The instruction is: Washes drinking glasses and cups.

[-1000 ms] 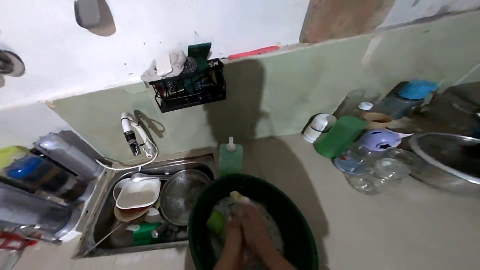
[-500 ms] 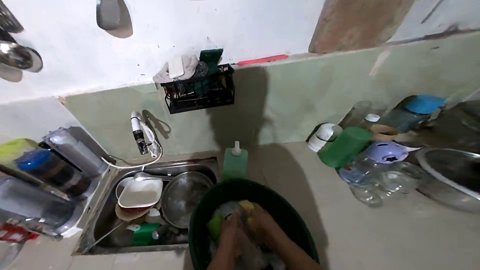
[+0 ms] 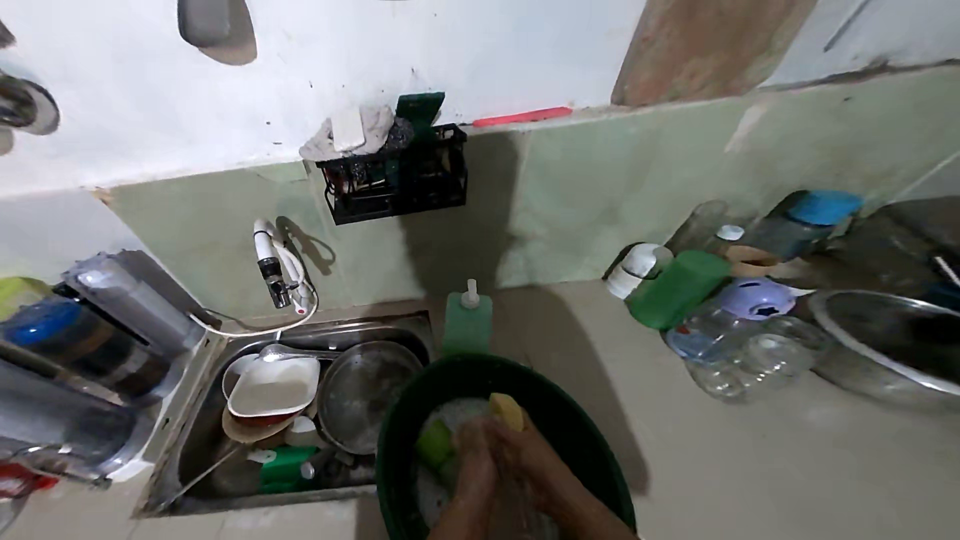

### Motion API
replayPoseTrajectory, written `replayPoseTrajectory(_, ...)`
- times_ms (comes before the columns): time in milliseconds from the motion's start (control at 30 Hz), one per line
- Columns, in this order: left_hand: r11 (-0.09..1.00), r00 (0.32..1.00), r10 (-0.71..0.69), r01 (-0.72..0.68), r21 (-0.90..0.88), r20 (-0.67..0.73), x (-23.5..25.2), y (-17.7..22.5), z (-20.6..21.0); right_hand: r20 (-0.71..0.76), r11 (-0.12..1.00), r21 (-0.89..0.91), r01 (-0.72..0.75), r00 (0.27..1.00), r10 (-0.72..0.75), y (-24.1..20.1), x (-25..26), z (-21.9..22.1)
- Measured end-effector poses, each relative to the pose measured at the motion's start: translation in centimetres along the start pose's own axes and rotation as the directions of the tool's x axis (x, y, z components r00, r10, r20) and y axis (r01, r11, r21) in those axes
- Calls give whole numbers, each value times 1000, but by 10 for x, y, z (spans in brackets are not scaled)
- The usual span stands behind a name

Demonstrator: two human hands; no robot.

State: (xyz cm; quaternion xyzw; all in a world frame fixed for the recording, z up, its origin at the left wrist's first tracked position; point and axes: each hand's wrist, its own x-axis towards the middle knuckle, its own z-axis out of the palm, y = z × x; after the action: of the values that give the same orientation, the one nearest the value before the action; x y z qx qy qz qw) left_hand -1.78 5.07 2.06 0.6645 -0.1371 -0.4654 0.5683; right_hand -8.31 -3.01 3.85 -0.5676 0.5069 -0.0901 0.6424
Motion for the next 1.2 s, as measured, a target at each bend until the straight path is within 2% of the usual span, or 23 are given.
replayPoseTrajectory(67, 991, 982, 120, -127, 39, 147, 2, -18, -10, -4, 972, 233, 34, 999, -34, -1, 3, 0)
replayPoseTrajectory(167, 948, 929, -56, 164, -271, 366, -25, -13, -23, 80, 782, 617, 88, 982, -173, 5, 13, 2)
replayPoseTrajectory(200, 944, 908, -100, 216, -250, 407, -26, -11, -29, 150, 758, 649, 64, 966, -209, 4, 18, -1)
replayPoseTrajectory(233, 971, 903, -146, 209, -118, 403, -30, 1, -36, 203, 802, 594, 62, 953, -223, -2, 19, -5)
replayPoseTrajectory(267, 980, 919, -194, 162, 118, 344, -32, 17, -42, 215, 903, 419, 94, 956, -199, -13, 17, -9)
replayPoseTrajectory(300, 902, 940, -213, 85, 423, 265, -33, 33, -46, 195, 983, 120, 142, 967, -163, -27, 15, -10)
replayPoseTrajectory(333, 741, 957, -206, 16, 671, 204, -33, 42, -48, 168, 963, -217, 158, 978, -123, -38, 14, -6)
replayPoseTrajectory(367, 577, 971, -183, -23, 817, 156, -34, 43, -48, 158, 866, -479, 144, 984, -76, -44, 11, -1)
replayPoseTrajectory(400, 497, 977, -163, -38, 867, 136, -36, 42, -47, 173, 772, -613, 170, 982, -78, -48, 6, 3)
replayPoseTrajectory(433, 515, 980, -142, -49, 856, 142, -37, 42, -46, 198, 715, -662, 227, 972, -125, -51, 5, 4)
replayPoseTrajectory(467, 613, 979, -118, -62, 788, 169, -37, 41, -47, 219, 716, -635, 290, 956, -193, -51, 5, 1)
replayPoseTrajectory(533, 862, 960, -135, -9, 507, 246, -36, 37, -48, 215, 813, -442, 380, 924, -316, -42, 7, -3)
replayPoseTrajectory(567, 935, 951, -151, 48, 351, 271, -34, 31, -47, 197, 843, -372, 388, 921, -337, -37, 7, -4)
replayPoseTrajectory(633, 978, 955, -153, 110, 177, 254, -24, 17, -43, 93, 902, -302, 308, 951, -294, -27, 24, 2)
replayPoseTrajectory(667, 984, 974, -123, 95, 150, 191, -18, 9, -43, 94, 868, -408, 284, 958, -270, -21, 38, 3)
replayPoseTrajectory(733, 992, 999, 4, -10, 122, 51, -8, -8, -46, 237, 590, -738, 328, 944, -229, 4, 58, -2)
replayPoseTrajectory(767, 988, 996, 84, -86, 129, 21, -6, -11, -48, 290, 478, -811, 338, 941, -172, 19, 57, -2)
replayPoseTrajectory(833, 963, 973, 227, -219, 156, -33, -6, -4, -49, 336, 373, -859, 350, 936, -106, 48, 43, 2)
replayPoseTrajectory(900, 941, 944, 318, -304, 152, -84, -1, 9, -44, 442, 427, -790, 439, 891, -97, 63, 38, 1)
replayPoseTrajectory(967, 927, 933, 350, -333, 174, -80, 11, 23, -40, 369, 703, -620, 348, 920, -130, 44, 36, -12)
replayPoseTrajectory(1033, 897, 927, 373, -354, 264, -23, 31, 31, -36, 224, 951, -229, 208, 962, -156, -1, 25, -31)
replayPoseTrajectory(1133, 871, 953, 299, -294, 394, 49, 48, 20, -31, 167, 978, 141, 155, 970, -178, -62, -6, -38)
replayPoseTrajectory(1200, 863, 954, 294, -293, 412, 64, 56, 16, -23, 166, 955, 51, 293, 940, -297, -84, -10, -32)
